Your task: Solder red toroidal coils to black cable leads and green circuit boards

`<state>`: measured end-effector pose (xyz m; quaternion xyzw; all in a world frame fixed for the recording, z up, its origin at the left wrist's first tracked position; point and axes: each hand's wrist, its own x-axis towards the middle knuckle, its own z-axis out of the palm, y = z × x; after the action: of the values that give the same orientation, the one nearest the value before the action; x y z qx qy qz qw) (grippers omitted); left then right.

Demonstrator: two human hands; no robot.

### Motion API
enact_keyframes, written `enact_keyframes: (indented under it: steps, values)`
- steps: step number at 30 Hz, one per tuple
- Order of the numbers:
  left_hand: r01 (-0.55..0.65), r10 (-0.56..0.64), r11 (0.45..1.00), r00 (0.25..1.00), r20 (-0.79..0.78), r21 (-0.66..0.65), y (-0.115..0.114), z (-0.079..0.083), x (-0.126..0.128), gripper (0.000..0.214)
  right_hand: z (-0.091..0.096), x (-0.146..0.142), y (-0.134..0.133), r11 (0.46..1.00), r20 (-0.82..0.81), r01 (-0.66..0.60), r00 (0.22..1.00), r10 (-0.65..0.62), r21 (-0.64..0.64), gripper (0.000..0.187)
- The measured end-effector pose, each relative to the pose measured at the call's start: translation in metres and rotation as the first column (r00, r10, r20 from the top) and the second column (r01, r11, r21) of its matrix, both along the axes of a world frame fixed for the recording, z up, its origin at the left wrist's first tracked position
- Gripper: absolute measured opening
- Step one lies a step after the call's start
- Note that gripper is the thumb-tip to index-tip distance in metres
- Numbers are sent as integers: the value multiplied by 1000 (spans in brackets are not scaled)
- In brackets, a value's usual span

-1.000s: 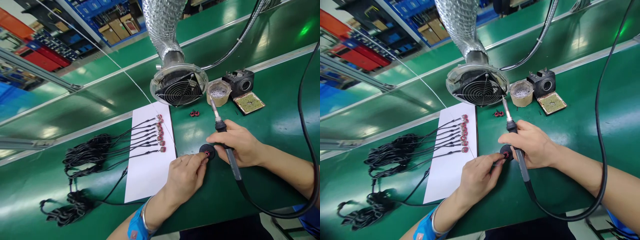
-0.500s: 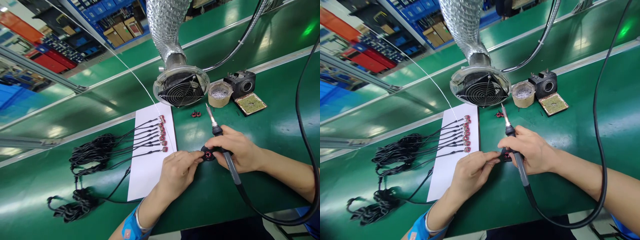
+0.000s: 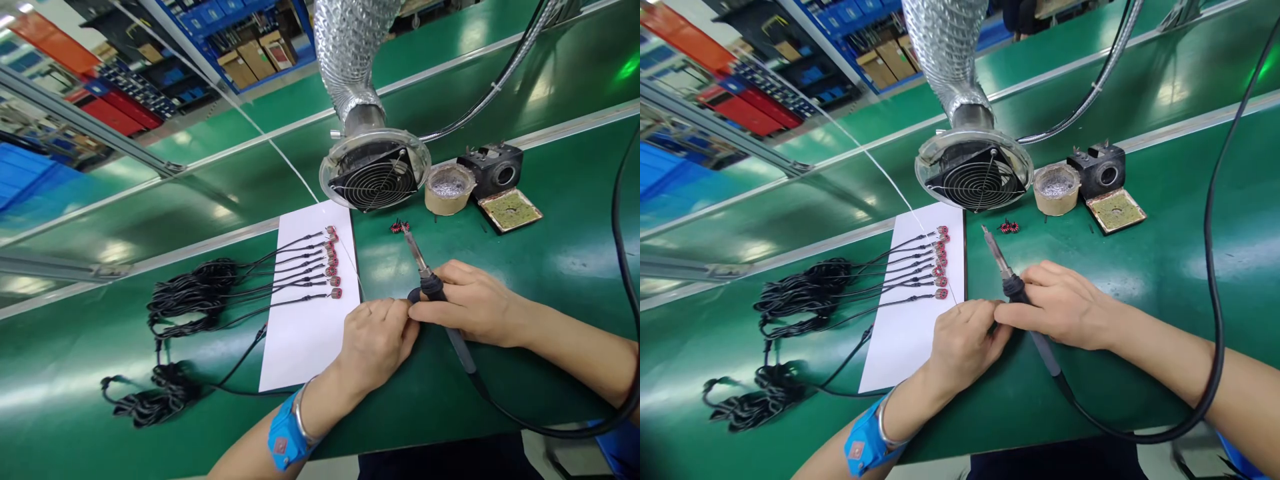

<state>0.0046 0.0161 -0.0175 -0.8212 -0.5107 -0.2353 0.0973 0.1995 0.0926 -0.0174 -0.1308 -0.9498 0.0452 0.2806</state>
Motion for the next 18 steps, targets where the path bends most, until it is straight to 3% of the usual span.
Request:
enact_keyframes:
  steps: [5, 8, 12, 15, 18]
  values:
    - [-33, 37, 998, 996, 84, -50, -4, -2, 3, 19, -2, 5, 4, 996, -79, -35, 996, 28, -86, 32]
    - [-14, 36, 990, 987, 157, -137, -6, 10, -3, 9, -1, 7, 8, 983, -172, -53, 985, 22, -174, 22]
    - [-45, 103, 975, 959, 264, -217, -16, 50, -27, 16, -2, 9, 11, 984, -228, -32, 974, -9, -176, 21]
    - [-191, 246, 964, 906, 345, -184, -35, 83, -57, 17, -4, 9, 8, 980, -219, -55, 976, 12, -193, 26]
    - [-343, 388, 921, 816, 427, -181, -62, 103, -90, 20, -9, 9, 3, 971, -193, -62, 981, 17, -231, 32]
